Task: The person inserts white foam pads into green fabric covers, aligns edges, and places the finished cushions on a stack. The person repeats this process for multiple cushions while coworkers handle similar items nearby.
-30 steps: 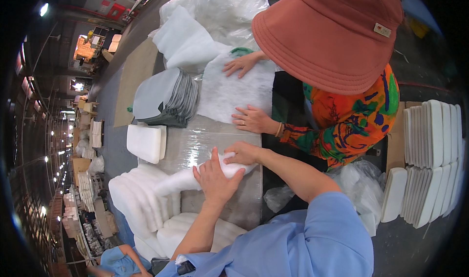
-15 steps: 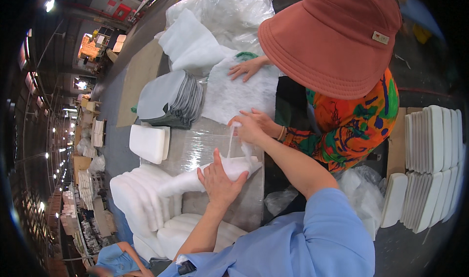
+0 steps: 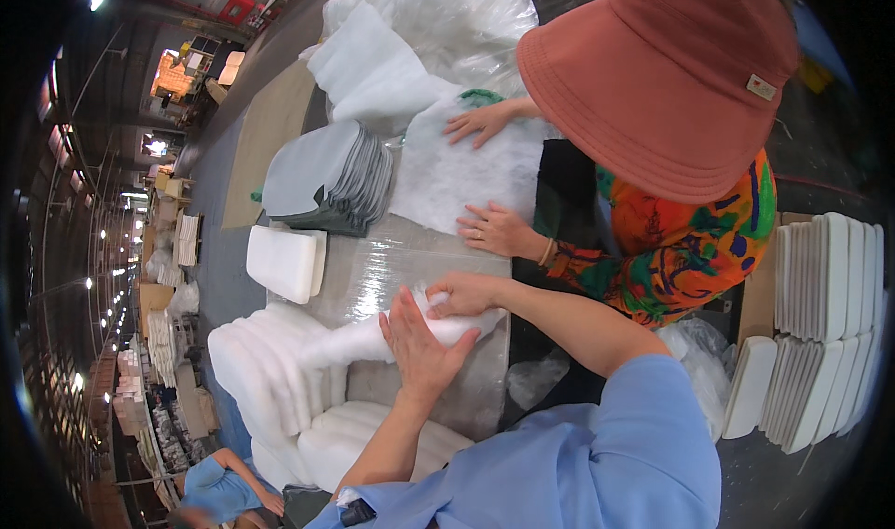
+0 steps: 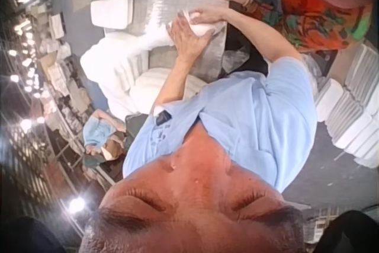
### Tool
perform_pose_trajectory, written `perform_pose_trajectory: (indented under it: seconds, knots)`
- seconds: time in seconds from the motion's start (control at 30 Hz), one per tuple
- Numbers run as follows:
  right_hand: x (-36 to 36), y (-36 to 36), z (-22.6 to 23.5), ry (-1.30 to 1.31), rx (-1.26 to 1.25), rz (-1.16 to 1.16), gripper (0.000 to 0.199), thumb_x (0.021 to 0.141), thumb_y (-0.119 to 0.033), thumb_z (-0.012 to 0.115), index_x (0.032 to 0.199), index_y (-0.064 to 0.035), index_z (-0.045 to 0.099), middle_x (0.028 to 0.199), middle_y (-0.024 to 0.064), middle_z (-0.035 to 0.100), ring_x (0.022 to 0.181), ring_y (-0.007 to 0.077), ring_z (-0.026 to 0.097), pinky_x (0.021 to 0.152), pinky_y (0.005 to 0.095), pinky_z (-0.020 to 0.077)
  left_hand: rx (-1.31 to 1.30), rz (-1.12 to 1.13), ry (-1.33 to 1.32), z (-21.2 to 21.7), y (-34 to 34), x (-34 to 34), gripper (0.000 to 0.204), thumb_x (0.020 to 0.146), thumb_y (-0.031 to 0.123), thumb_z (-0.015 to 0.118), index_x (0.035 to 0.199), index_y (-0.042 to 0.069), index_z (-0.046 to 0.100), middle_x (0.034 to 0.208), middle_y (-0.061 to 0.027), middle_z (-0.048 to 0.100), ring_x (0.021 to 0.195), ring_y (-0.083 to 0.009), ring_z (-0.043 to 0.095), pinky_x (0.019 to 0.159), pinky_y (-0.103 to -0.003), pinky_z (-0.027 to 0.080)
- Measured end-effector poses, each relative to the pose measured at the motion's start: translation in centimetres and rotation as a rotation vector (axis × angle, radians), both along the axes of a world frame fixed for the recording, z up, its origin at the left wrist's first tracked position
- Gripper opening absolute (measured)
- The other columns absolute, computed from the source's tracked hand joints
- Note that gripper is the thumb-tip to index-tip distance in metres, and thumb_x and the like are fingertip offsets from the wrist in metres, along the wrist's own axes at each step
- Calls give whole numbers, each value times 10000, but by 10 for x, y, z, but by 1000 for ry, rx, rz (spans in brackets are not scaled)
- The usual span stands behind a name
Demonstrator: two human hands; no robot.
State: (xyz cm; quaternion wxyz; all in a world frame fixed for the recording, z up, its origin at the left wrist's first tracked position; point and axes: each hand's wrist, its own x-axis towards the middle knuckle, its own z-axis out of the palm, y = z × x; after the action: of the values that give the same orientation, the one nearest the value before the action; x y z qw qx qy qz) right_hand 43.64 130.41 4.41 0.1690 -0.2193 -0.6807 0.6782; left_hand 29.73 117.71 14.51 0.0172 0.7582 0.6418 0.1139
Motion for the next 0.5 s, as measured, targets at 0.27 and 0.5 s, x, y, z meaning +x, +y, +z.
perform_pose_trajectory:
  seconds: [0.27,0.5]
  knots:
    - [-20,10,-22,-247,-353,-249,579,1012,-493,684,1347,-21,667,1143,218,743,1079,326,712,949,472,545,70,-33,-63,-3,-1,-7,1378,768,604,882,1727,40,67,1688,-360,243,1528,-499,346,1189,-592,304]
    - [-22,-2,-20,-90,164,-60,483,1010,-467,658,1253,-53,715,1118,259,752,1061,399,723,954,500,555,59,-68,-79,-5,4,-5,1377,757,609,888,1722,37,90,1690,-356,236,1521,-499,355,1179,-591,321]
